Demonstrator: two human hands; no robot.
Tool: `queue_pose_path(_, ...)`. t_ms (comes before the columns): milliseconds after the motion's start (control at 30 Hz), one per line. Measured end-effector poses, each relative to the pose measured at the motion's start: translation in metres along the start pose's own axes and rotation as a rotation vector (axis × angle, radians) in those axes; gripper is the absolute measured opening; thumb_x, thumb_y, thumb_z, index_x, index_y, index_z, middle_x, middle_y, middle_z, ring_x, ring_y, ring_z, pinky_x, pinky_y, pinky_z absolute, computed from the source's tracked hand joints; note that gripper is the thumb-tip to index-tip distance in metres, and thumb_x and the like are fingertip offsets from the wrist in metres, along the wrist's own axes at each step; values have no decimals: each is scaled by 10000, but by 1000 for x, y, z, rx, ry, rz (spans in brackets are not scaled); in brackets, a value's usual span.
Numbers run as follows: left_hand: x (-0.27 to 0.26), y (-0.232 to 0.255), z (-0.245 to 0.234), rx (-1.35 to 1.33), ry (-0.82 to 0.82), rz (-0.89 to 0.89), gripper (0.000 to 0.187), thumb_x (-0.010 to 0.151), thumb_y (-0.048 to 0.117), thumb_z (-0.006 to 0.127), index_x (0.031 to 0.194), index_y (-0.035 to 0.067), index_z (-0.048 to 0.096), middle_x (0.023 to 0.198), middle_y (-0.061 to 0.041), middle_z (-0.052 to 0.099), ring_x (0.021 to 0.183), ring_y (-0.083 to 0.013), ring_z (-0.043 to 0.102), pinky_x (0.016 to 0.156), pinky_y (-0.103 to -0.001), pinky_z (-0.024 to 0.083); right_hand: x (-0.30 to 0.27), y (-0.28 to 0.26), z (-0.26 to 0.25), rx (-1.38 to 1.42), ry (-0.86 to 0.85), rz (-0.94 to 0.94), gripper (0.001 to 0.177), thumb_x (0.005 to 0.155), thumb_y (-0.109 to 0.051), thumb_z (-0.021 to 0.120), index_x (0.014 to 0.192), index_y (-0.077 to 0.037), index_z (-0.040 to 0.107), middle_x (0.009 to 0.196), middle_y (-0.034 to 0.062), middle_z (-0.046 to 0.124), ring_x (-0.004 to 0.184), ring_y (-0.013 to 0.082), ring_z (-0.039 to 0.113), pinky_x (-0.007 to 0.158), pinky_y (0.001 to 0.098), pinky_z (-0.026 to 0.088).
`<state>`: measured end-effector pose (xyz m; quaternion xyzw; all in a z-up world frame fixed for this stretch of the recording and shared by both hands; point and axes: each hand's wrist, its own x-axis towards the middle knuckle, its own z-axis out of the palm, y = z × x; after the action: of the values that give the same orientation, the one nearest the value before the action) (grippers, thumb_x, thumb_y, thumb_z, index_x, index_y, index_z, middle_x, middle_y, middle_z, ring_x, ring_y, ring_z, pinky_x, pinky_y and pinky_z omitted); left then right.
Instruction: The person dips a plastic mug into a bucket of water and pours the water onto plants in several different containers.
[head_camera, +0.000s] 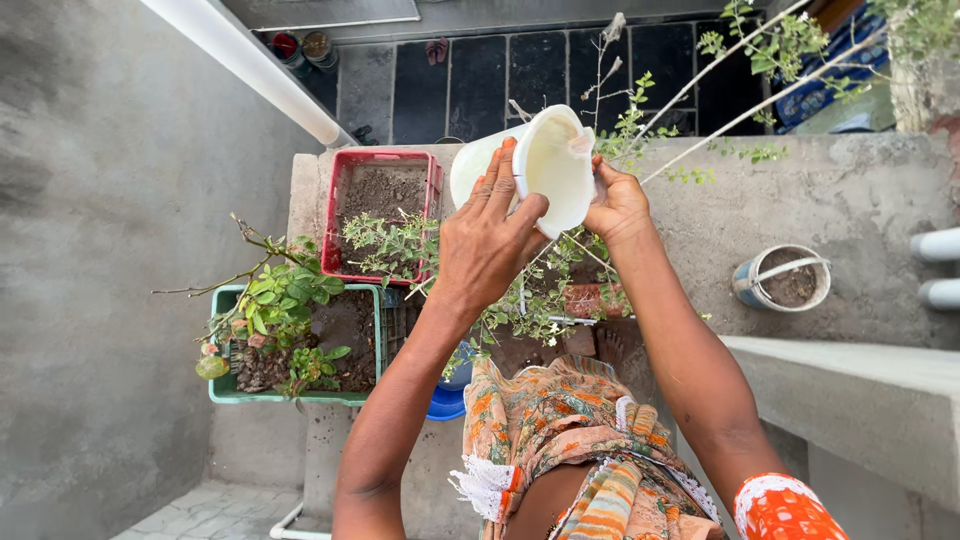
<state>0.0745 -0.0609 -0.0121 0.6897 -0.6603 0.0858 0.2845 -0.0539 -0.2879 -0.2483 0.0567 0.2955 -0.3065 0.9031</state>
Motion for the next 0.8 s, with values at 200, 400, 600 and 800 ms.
queue_pose_path(200, 9, -1, 2, 60, 22, -40, 348, 820, 310, 849, 1040, 164, 623, 1542, -296, 448, 1408, -402, 527, 1018, -453, 569, 8, 8, 29, -73, 34, 43, 252, 1077, -226, 437, 1004, -69, 621, 1128, 146, 710, 1086, 293, 684, 1062, 535, 526)
queue_pose_path(400, 18, -1, 11, 90, 22, -97, 355, 811, 310, 853, 1046, 166, 629, 1538, -295, 459, 1395, -401, 535, 1006, -455, 569, 61, -7, 3, 26, -20, 93, 249, 1103, -222, 470, 1006, -51, 622, 978, 78, 672, 936, 216, 665, 990, 488, 578)
queue_pose_path(600, 31, 5, 23, 91, 8, -118, 360, 809, 299, 858, 1047, 157, 627, 1539, -302, 451, 1406, -409, 522, 984, -448, 571, 73, -26, 9, -33, 66, 76, 242, 1094, -217, 481, 979, -57, 622, 921, 70, 678, 875, 197, 668, 929, 456, 604)
queue_pose_path(800, 47, 11, 42, 77, 13, -122, 374, 806, 295, 856, 1064, 169, 616, 1564, -298, 420, 1433, -397, 498, 1026, -442, 559, 52, -41, 38, -153, 119, 4, 233, 1076, -214, 469, 961, -66, 608, 951, 86, 697, 901, 220, 701, 941, 459, 610)
